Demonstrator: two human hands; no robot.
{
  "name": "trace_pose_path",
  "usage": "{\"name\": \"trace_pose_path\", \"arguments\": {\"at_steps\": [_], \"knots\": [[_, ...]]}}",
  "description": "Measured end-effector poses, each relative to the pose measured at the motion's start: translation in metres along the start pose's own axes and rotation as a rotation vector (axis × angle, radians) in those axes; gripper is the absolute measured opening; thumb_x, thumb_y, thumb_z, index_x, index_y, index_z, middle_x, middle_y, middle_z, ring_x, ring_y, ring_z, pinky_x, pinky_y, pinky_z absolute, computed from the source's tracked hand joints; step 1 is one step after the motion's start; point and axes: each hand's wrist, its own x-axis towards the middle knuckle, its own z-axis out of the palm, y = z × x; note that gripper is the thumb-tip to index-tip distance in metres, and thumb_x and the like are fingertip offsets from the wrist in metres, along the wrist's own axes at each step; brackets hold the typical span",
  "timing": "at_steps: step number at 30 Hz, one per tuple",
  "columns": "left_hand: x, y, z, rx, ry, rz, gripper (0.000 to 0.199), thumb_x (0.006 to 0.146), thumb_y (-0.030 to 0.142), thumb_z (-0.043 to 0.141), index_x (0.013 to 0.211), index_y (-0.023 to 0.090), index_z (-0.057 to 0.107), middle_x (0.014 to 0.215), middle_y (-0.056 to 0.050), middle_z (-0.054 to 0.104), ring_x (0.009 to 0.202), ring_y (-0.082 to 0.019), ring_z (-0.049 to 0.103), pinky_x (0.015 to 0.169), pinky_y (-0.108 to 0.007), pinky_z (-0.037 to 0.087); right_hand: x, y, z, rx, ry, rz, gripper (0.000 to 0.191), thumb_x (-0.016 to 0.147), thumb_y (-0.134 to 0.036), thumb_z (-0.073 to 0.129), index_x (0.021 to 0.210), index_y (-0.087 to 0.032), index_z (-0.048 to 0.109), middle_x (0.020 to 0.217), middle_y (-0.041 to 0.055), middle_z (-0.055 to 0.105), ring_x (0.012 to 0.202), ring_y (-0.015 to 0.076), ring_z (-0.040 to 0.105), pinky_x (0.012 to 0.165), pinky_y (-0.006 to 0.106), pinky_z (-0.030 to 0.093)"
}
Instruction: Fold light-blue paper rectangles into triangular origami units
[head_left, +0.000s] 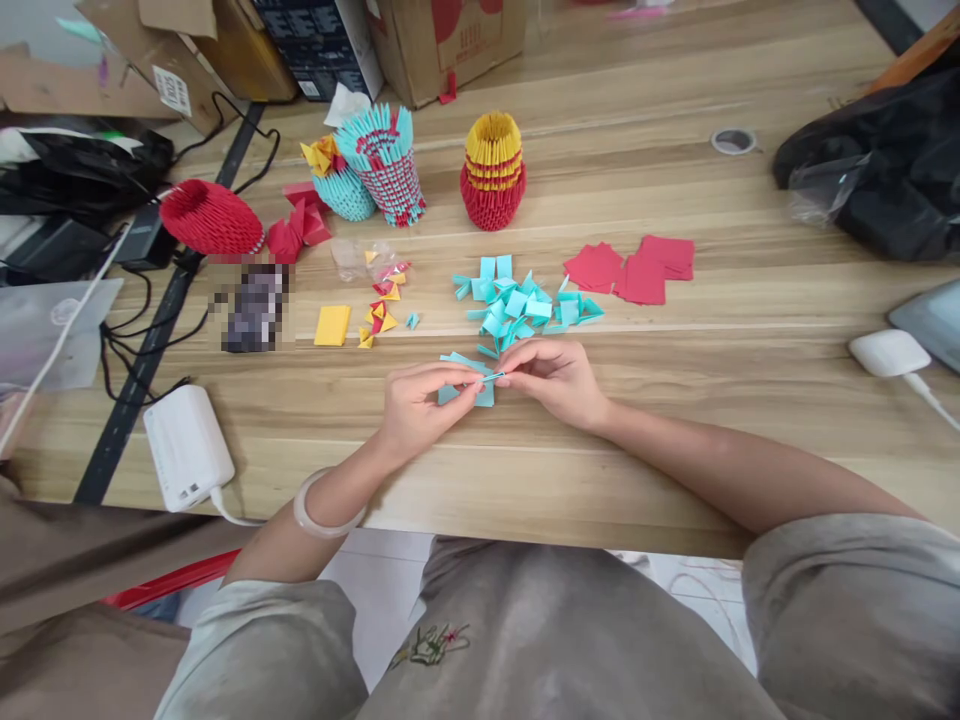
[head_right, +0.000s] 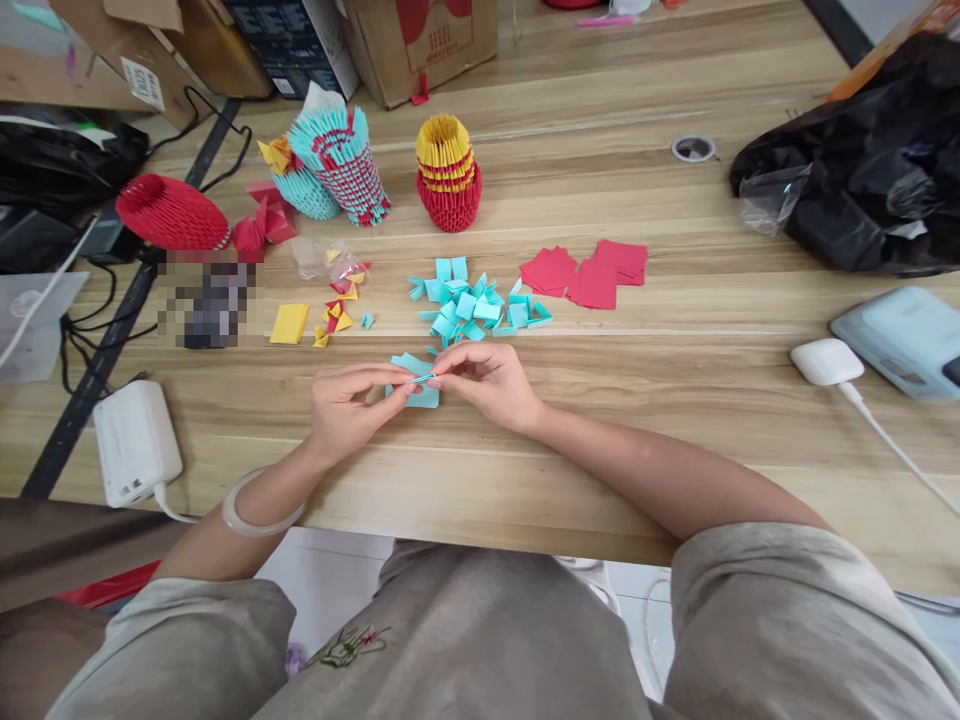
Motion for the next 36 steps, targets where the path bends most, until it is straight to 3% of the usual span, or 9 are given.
{"name": "trace_pose_path", "arguments": {"at_steps": [9,22,26,30,36], "knots": [[0.0016,0.0020,-0.0004,-0.027,-0.002,0.028,0.011,0.072,0.011,0.070,0.065,0.015,0.064,0.069,-0.004,0.073,0.064,-0.014,0.070,0.060,-0.020,0.057,-0.0012,-0.0032,0.0009,-0.001,-0.025,0.017,0.011,0.068,-0.025,0.079,0.070,-0.019,0.070,0.075,0.0019,0.069,0.069,0.0118,0.062,0.064,0.027,0.052],[-0.0007,-0.0014,-0.0004,-0.064,0.000,0.041,0.011,0.073,0.009,0.070,0.066,0.014,0.063,0.071,-0.005,0.072,0.066,-0.012,0.069,0.062,-0.020,0.055,-0.0019,-0.0034,-0.0004,0.073,-0.088,0.057,0.008,0.070,-0.020,0.078,0.076,-0.018,0.072,0.080,0.0019,0.071,0.072,0.0110,0.066,0.065,0.024,0.056],[-0.0017,-0.0021,-0.0005,-0.204,-0.048,-0.039,0.005,0.072,0.011,0.071,0.074,0.014,0.068,0.074,-0.007,0.072,0.071,-0.015,0.069,0.068,-0.025,0.056,-0.0011,-0.0035,-0.0018,0.058,-0.087,0.051,0.006,0.071,-0.020,0.077,0.075,-0.018,0.074,0.079,0.0014,0.072,0.070,0.0108,0.067,0.066,0.025,0.057],[-0.0009,0.0000,0.0002,-0.366,-0.102,-0.207,0.004,0.078,0.016,0.068,0.081,0.015,0.071,0.077,-0.006,0.072,0.071,-0.014,0.068,0.067,-0.024,0.057,0.0013,-0.0027,-0.0029,0.008,-0.110,0.024,0.007,0.070,-0.019,0.078,0.077,-0.020,0.075,0.079,0.0018,0.072,0.073,0.0110,0.067,0.066,0.024,0.057],[-0.0017,-0.0014,0.0046,-0.398,-0.104,-0.356,0.009,0.072,0.018,0.074,0.079,0.014,0.071,0.081,-0.006,0.072,0.073,-0.014,0.068,0.068,-0.023,0.059,-0.0008,0.0007,-0.0016,0.014,-0.066,0.012,0.010,0.072,-0.021,0.077,0.081,-0.019,0.073,0.083,0.0027,0.070,0.077,0.0109,0.066,0.068,0.023,0.058]]}}
